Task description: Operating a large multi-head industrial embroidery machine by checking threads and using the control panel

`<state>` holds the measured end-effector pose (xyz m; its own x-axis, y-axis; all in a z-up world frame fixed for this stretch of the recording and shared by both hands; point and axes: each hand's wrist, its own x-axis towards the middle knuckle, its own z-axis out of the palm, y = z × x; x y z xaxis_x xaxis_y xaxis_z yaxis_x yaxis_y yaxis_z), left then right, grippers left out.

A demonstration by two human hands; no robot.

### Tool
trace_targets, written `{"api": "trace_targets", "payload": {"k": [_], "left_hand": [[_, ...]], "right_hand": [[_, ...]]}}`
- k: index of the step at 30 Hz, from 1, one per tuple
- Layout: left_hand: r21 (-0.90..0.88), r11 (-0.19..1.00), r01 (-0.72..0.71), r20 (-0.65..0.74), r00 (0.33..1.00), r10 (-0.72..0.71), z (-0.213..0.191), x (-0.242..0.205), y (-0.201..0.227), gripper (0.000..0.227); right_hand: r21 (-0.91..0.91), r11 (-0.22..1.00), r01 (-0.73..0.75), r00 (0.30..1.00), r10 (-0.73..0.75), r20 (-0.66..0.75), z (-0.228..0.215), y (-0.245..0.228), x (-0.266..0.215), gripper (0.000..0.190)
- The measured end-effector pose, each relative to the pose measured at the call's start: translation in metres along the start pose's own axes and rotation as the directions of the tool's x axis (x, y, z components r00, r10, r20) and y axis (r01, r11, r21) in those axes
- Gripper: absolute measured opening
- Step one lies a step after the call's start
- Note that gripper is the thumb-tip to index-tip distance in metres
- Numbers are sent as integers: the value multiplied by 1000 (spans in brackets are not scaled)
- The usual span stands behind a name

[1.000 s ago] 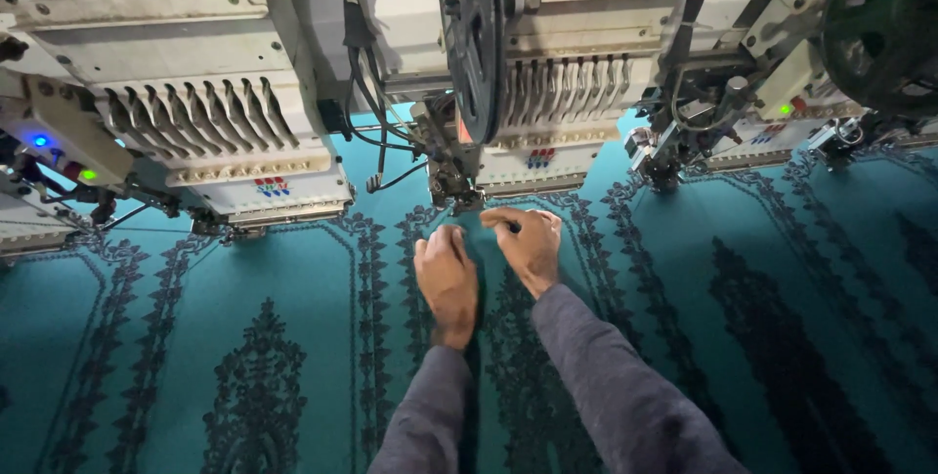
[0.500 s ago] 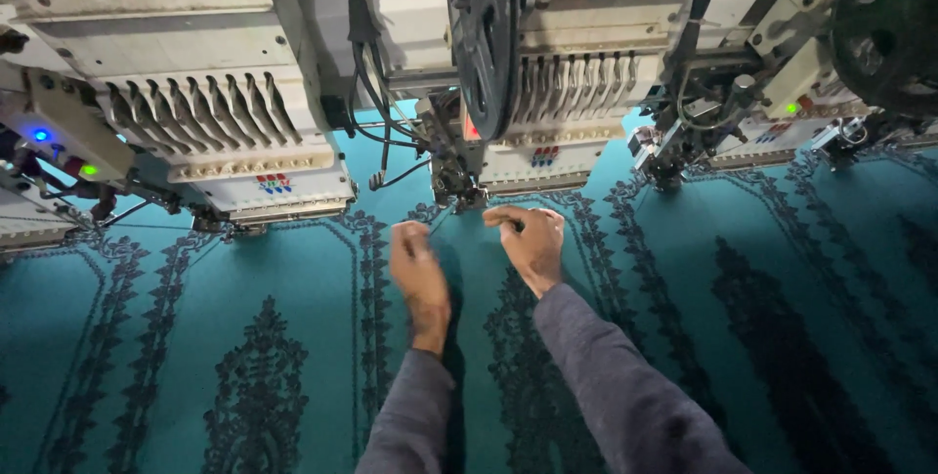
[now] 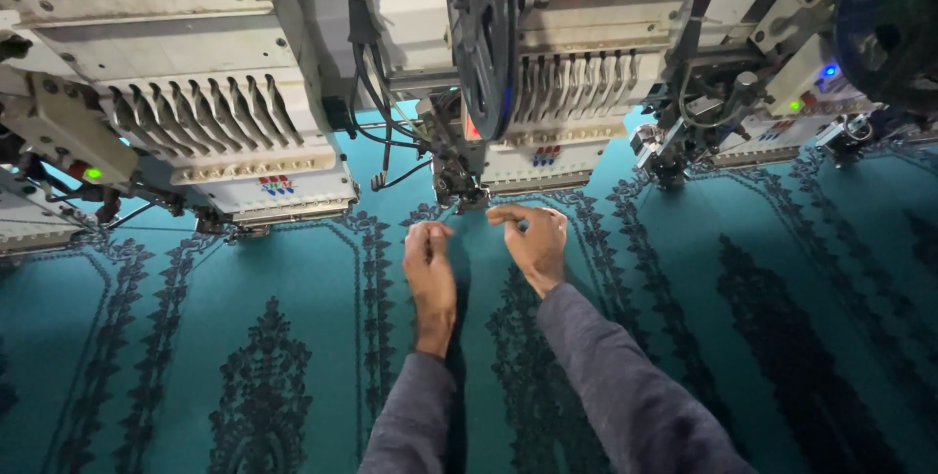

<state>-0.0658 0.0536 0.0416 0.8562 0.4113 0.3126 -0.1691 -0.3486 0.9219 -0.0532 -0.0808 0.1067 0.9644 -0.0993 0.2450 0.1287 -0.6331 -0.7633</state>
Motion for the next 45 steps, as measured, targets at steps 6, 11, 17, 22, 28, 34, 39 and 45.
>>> {"api": "trace_targets", "payload": {"k": [6, 11, 17, 22, 28, 34, 39, 45], "left_hand": [[-742, 654, 144, 93, 989, -112, 8, -6, 1, 34], [-829, 534, 166, 115, 985, -128, 21, -8, -16, 34], [-587, 801, 120, 150, 988, -38, 17, -15, 3, 34], [-528, 837, 141, 157, 985, -67, 21, -17, -7, 32], [-367, 924, 110, 209, 977, -33, 9, -21, 13, 29], [-242, 970, -16, 320, 943, 96, 17, -14, 2, 27], [-219, 973, -69, 370, 917, 148, 15, -18, 17, 29], [-194, 973, -128, 399, 895, 197, 23, -14, 3, 27]], "right_hand": [[21, 1000, 20, 998, -19, -53, 22, 35, 10, 28], [-56, 997, 62, 996, -58, 65, 22, 60, 15, 49], [-17, 998, 66, 994, -65, 91, 36, 86, 21, 46], [35, 988, 149, 989, -149, -13, 31, 71, 21, 31], [-41, 999, 15, 1000, -15, -5, 37, 64, 22, 23], [127, 981, -148, 985, 135, 110, 17, 48, 11, 32], [481, 833, -273, 958, 283, 52, 12, 46, 7, 32], [926, 179, -333, 919, 283, 275, 7, 53, 16, 16]]}}
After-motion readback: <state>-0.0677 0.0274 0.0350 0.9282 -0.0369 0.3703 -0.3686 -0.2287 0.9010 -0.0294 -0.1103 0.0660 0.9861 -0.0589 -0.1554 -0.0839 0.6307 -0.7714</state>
